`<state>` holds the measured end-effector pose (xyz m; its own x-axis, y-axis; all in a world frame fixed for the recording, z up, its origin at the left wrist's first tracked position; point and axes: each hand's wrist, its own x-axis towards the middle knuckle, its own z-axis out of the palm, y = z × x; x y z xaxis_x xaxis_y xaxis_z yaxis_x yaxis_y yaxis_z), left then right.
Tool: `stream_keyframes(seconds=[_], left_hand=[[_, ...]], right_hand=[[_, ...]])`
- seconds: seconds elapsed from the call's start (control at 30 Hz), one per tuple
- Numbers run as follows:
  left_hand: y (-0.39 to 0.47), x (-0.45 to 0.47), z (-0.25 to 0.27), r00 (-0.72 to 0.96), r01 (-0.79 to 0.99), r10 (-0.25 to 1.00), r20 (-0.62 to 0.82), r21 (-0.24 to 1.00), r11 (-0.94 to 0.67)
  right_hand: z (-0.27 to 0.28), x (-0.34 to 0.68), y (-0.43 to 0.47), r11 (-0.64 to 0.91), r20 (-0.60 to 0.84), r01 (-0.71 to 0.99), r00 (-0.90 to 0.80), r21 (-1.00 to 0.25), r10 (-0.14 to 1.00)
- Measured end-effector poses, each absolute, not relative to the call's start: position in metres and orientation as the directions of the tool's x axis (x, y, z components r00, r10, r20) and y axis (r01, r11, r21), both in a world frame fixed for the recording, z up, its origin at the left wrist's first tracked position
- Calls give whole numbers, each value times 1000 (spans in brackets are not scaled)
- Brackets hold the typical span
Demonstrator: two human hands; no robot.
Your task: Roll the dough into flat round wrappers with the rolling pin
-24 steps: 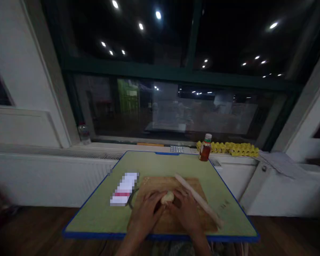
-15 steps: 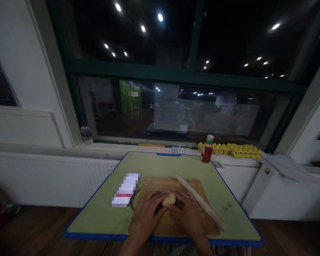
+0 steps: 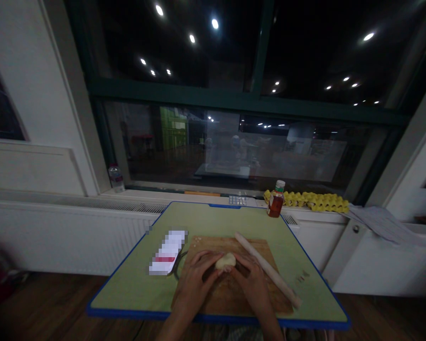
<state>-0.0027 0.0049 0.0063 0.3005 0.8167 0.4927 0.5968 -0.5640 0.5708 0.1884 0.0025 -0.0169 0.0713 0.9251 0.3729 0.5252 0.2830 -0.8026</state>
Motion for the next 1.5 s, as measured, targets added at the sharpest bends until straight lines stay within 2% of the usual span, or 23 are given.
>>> stream_keyframes(seconds=[0.13,0.23,0.43,0.53,0.73,0.8,0.87,0.93,1.07,1.27,1.4,1.5], left_hand=[[4,-2,8,309,680,815,490,486,-550],[3,0,5,330,729,829,452,435,-528],[1,2,6,314,765,851,421,419,-490],[1,2,6,321,763,852,412,420,-491],[0,2,5,316,774,848,425,402,-490],[0,2,7,329,778,849,414,391,-493],[0,2,8,342,781,853,395,385,-491],[2,1,9,349,783,854,385,381,-492],[14,0,18,377,783,832,407,340,-522],[35,16,26,559,712,752,349,263,-651],[38,39,11,478,829,821,313,150,-539],[40,48,3,482,848,826,292,81,-523]], right_hand=[[-24,190,5,217,373,637,119,-739,920],[-28,191,7,211,372,705,80,-676,925],[-28,190,7,282,393,777,-48,-563,918],[-29,184,5,270,403,822,-54,-501,913],[-25,191,3,283,559,855,10,-435,829],[-19,206,1,190,587,918,56,-349,808],[-14,224,-3,-51,562,969,183,-243,806],[-11,239,-7,-190,488,970,241,-151,839],[-11,250,-13,-171,350,982,186,-75,918],[-12,239,-19,-229,366,973,219,-17,905],[-14,238,-21,-228,372,974,216,-12,903],[-16,240,-20,-219,374,976,206,-10,904]])
